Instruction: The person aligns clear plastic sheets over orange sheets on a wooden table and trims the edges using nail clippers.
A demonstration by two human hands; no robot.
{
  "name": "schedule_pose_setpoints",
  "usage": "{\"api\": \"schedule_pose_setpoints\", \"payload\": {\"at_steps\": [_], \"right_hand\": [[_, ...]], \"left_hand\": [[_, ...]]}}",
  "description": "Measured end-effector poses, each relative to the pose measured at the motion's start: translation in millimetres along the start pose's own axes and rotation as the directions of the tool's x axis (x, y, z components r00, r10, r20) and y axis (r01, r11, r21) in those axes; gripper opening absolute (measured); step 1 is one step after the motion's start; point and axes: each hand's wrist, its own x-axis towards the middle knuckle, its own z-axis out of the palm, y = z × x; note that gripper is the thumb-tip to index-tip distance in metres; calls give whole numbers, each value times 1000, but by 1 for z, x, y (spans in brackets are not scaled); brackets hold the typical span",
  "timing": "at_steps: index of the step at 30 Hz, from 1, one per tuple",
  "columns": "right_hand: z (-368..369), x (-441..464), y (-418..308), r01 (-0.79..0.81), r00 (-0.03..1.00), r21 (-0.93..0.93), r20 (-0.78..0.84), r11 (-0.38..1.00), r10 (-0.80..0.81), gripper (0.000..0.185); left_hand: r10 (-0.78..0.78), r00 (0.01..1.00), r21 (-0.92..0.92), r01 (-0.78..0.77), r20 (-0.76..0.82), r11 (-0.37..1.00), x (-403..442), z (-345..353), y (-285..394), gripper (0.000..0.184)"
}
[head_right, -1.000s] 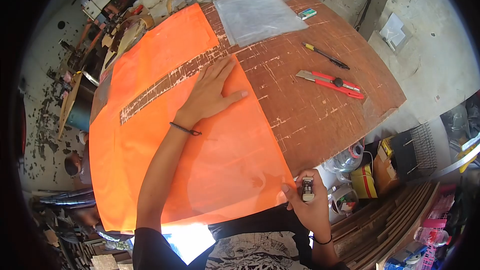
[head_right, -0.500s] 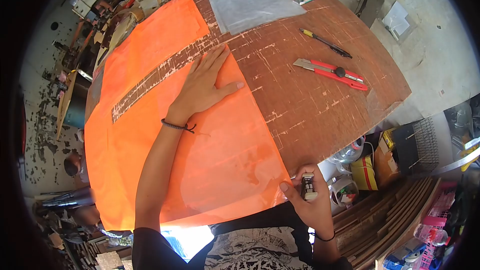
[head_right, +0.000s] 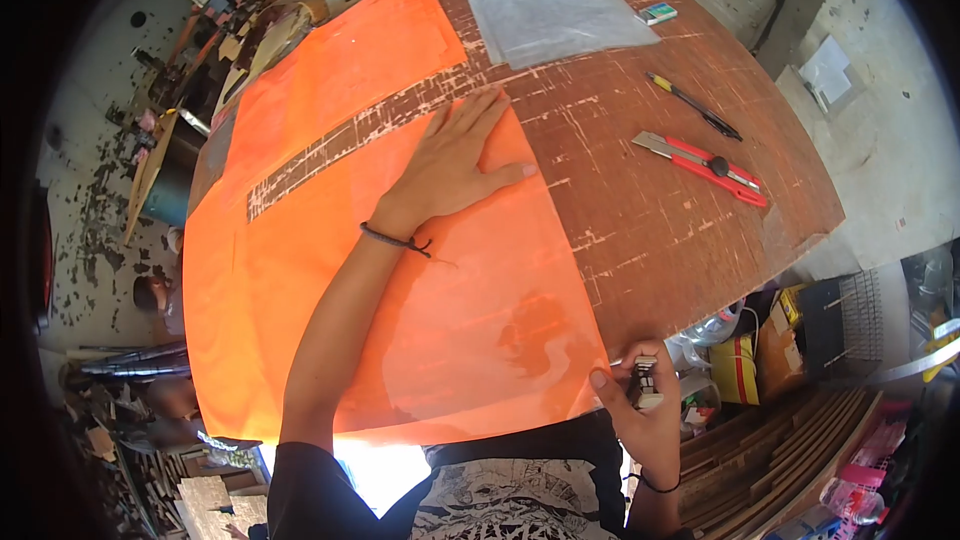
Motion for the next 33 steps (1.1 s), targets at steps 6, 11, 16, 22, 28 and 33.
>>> {"api": "schedule_pose_setpoints", "payload": {"at_steps": [6, 11, 16, 22, 28, 33], "right_hand": [[-1, 0, 0, -26, 1000, 5, 0, 1000, 26, 28], [1, 0, -1, -61, 998, -9, -19, 998, 61, 28], [-3, 1, 4, -32, 999, 67, -13, 997, 33, 28], [-7, 2, 10, 3, 1000, 88, 7, 996, -4, 26], [-11, 1, 5, -8, 1000, 28, -8, 1000, 8, 25], [-14, 0, 6, 34, 999, -2, -6, 999, -34, 27]], "left_hand": [[-14, 1000, 0, 14, -3, 1000, 0, 1, 0, 92], [-32, 999, 8, 32, -23, 999, -2, 4, 3, 93], [-48, 999, 14, 49, -22, 999, -3, 5, 5, 93], [-44, 999, -32, 43, -31, 999, -3, 4, 5, 95], [-21, 1000, -103, 19, -18, 994, 1, -4, -2, 91], [-8, 999, -70, 4, -47, 998, 1, -5, 2, 83]]}}
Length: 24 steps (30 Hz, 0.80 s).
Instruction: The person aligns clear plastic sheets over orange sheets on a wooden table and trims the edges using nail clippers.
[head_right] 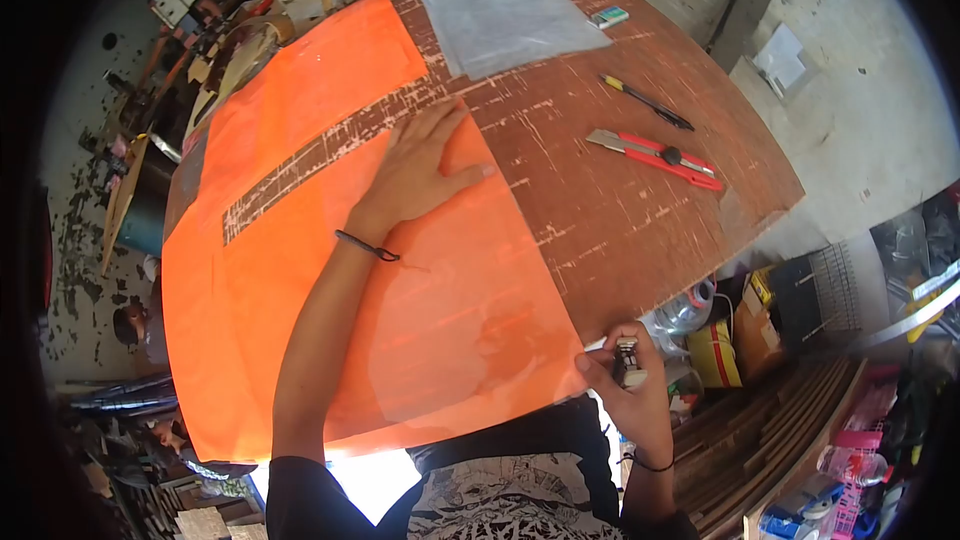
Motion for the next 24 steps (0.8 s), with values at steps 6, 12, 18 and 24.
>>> {"api": "schedule_pose_setpoints", "payload": {"at_steps": [6, 12, 18, 24], "right_hand": [[0, -1, 0, -37, 999, 18, 0, 999, 37, 28], [-1, -1, -4, -62, 997, 71, 46, 996, 59, 29], [-6, -1, -4, -114, 991, 105, 82, 988, 106, 28], [-4, -1, -5, -83, 995, 73, 68, 994, 78, 28]], "left_hand": [[-11, 1000, 50, 11, 10, 999, 0, 1, 0, 82], [-6, 1000, 72, 4, 28, 997, 1, 2, -1, 81], [6, 1000, 89, -6, 2, 996, 1, 3, -3, 87], [-10, 1000, 94, 10, 3, 996, 0, 6, -2, 82]]}}
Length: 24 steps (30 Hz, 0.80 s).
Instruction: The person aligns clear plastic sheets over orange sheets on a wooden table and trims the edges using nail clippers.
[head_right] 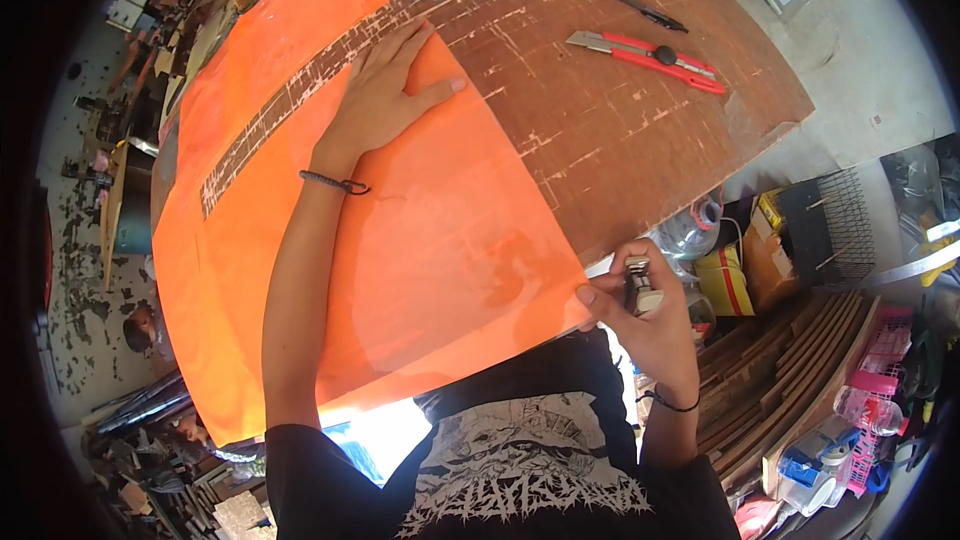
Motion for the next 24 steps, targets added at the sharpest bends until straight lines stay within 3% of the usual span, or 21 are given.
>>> {"api": "schedule_pose_setpoints", "payload": {"at_steps": [5, 15, 24], "right_hand": [[2, 1, -1, 19, 999, -82, -33, 996, -22, 29], [3, 4, -2, -25, 1000, -41, -6, 999, 25, 25], [0, 4, -1, 14, 1000, -121, -2, 993, -14, 23]], "left_hand": [[-7, 1000, -3, 7, -2, 1000, 0, 2, -2, 85], [10, 999, -25, -11, -31, 1000, -1, 6, -7, 89], [-5, 1000, -57, 3, -26, 998, -5, 9, -8, 93]]}}
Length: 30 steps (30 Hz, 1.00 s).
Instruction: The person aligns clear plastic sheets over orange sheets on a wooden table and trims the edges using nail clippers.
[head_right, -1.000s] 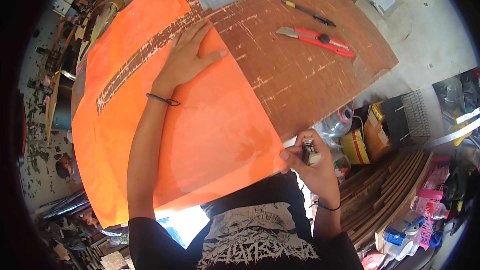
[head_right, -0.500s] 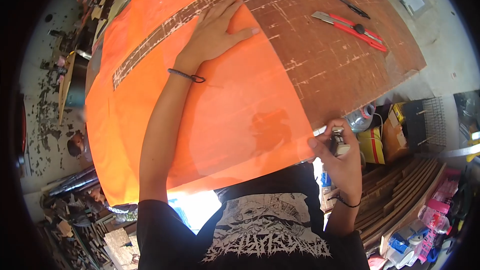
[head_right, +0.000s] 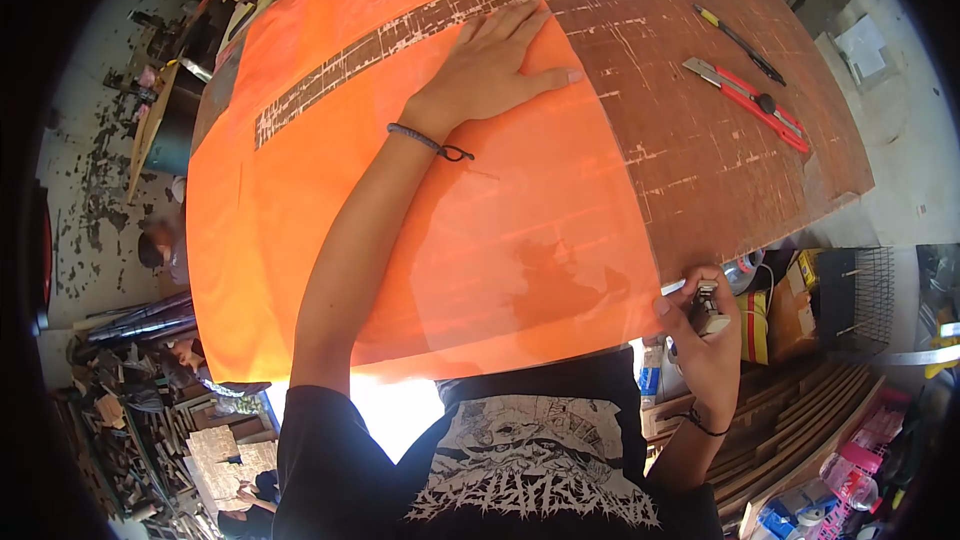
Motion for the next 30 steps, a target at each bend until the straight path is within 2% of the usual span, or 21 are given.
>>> {"api": "schedule_pose_setpoints", "payload": {"at_steps": [2, 5, 7, 10, 14, 30], "right_hand": [[2, -1, -1, -54, 998, 50, -25, 997, 56, 24], [-5, 1, 6, 28, 999, -52, -26, 998, -29, 25], [-1, 2, -2, 38, 999, -43, -19, 998, -39, 26], [-5, 3, 0, -40, 999, -17, -23, 999, 39, 29], [-1, 7, -2, 5, 1000, -41, -15, 999, -5, 30], [-4, 9, -1, 8, 1000, -7, 20, 1000, -8, 29]], "left_hand": [[5, 1000, 0, -5, 14, 1000, 0, 0, 0, 93], [19, 1000, 9, -19, 4, 1000, 1, -5, 2, 91], [-24, 999, 11, 24, 44, 1000, -3, -8, 7, 91], [-9, 1000, 26, 9, 20, 1000, -2, -6, 7, 88], [11, 1000, 27, -11, 15, 1000, -3, -3, 5, 85], [-31, 999, 31, 30, 33, 999, -1, -6, 6, 88]]}}
